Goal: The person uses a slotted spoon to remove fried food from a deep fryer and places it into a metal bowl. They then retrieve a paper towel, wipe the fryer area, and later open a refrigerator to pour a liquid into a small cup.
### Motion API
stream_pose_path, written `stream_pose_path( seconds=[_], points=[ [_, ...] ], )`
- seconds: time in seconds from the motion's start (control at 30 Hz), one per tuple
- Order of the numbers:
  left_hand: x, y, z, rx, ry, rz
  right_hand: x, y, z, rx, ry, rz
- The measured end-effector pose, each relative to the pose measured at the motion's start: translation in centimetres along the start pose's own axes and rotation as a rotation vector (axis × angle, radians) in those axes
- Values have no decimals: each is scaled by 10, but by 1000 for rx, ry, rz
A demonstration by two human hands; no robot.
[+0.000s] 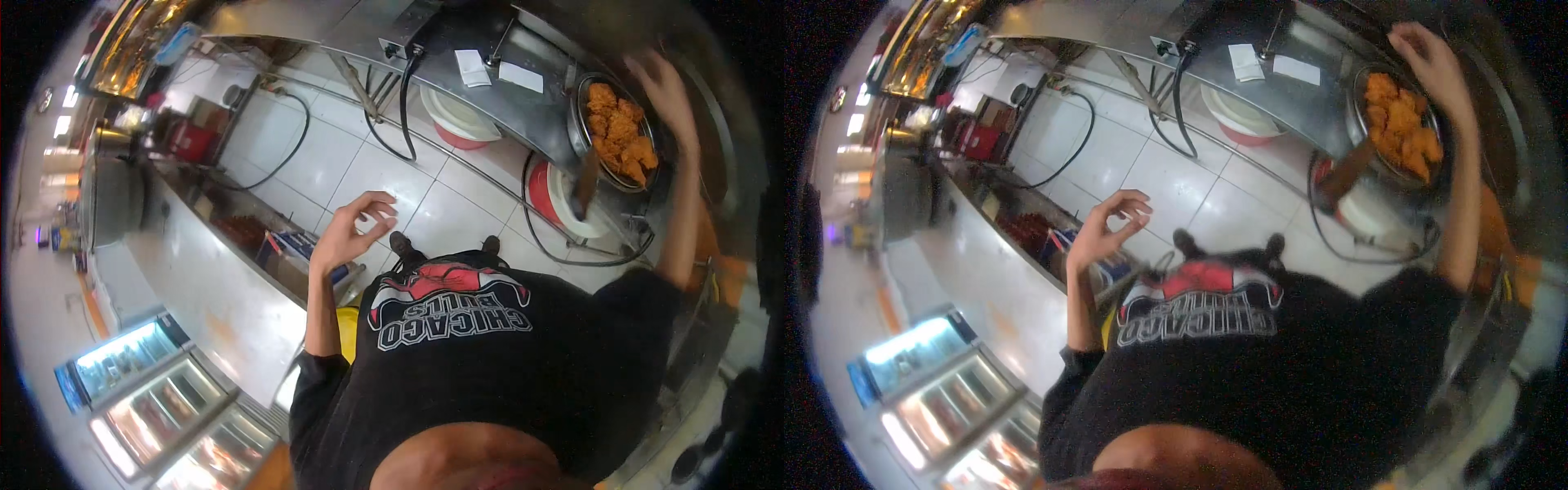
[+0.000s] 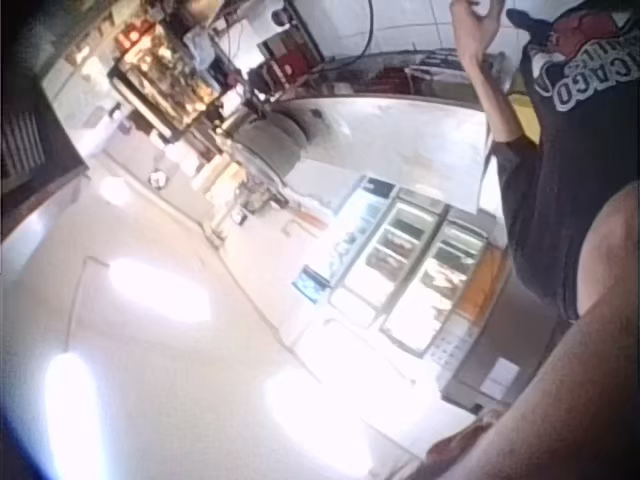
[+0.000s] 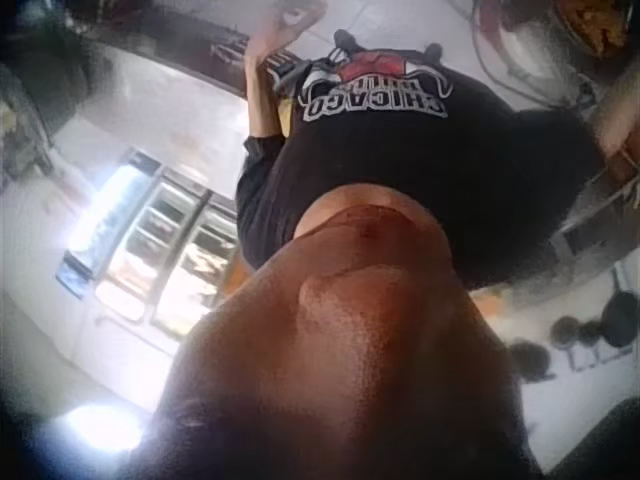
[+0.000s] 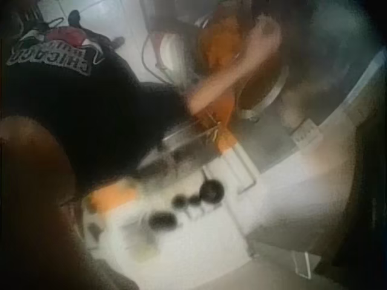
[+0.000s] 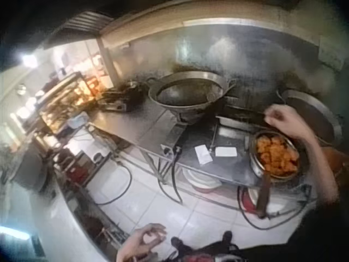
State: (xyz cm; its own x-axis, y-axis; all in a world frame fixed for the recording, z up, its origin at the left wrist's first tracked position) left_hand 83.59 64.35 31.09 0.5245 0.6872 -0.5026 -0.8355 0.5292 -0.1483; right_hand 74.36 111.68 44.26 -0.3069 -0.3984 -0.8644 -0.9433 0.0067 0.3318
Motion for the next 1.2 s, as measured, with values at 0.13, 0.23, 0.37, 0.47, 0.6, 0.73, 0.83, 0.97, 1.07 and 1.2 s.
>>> stream_pose_path(
  seconds=[0.13,0.23,0.37,0.47,0.6,0.73,0.83,0.97,1.07,1.2],
  points=[
    [-47,37,59,615,-141,-288,31,-137,-189,68,174,-238],
    [-40,75,170,1302,-153,-560,92,-150,-256,-13,3,-225],
    [4,82,233,1492,85,-631,187,-140,-278,-127,-16,-69],
    [35,104,236,1441,119,-638,249,-135,-259,-56,-30,121],
    [65,149,236,1404,31,-728,319,-108,-181,228,-37,268],
    [69,198,235,1378,37,-715,399,-37,-58,632,433,363],
    [83,216,236,1440,28,-781,439,-12,45,706,305,356],
    [75,240,231,1483,-17,-832,435,-32,93,809,117,241],
    [38,263,215,1484,-68,-804,421,-36,69,848,192,218],
    [-84,312,164,1450,-179,-812,378,46,-24,695,506,359]
  ],
)
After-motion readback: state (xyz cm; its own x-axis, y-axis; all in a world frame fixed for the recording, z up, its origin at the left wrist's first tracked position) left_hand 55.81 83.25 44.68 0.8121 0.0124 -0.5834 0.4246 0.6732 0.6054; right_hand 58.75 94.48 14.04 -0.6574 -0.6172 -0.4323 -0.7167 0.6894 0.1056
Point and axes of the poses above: each hand's wrist, its own y-axis towards the middle knuckle, its own x-axis out of the palm, z = x × y, the point moved 2 cm from there along y, towards the middle knuckle, and after that the axes turned 2 degrees about y, right-handed, at the moved point
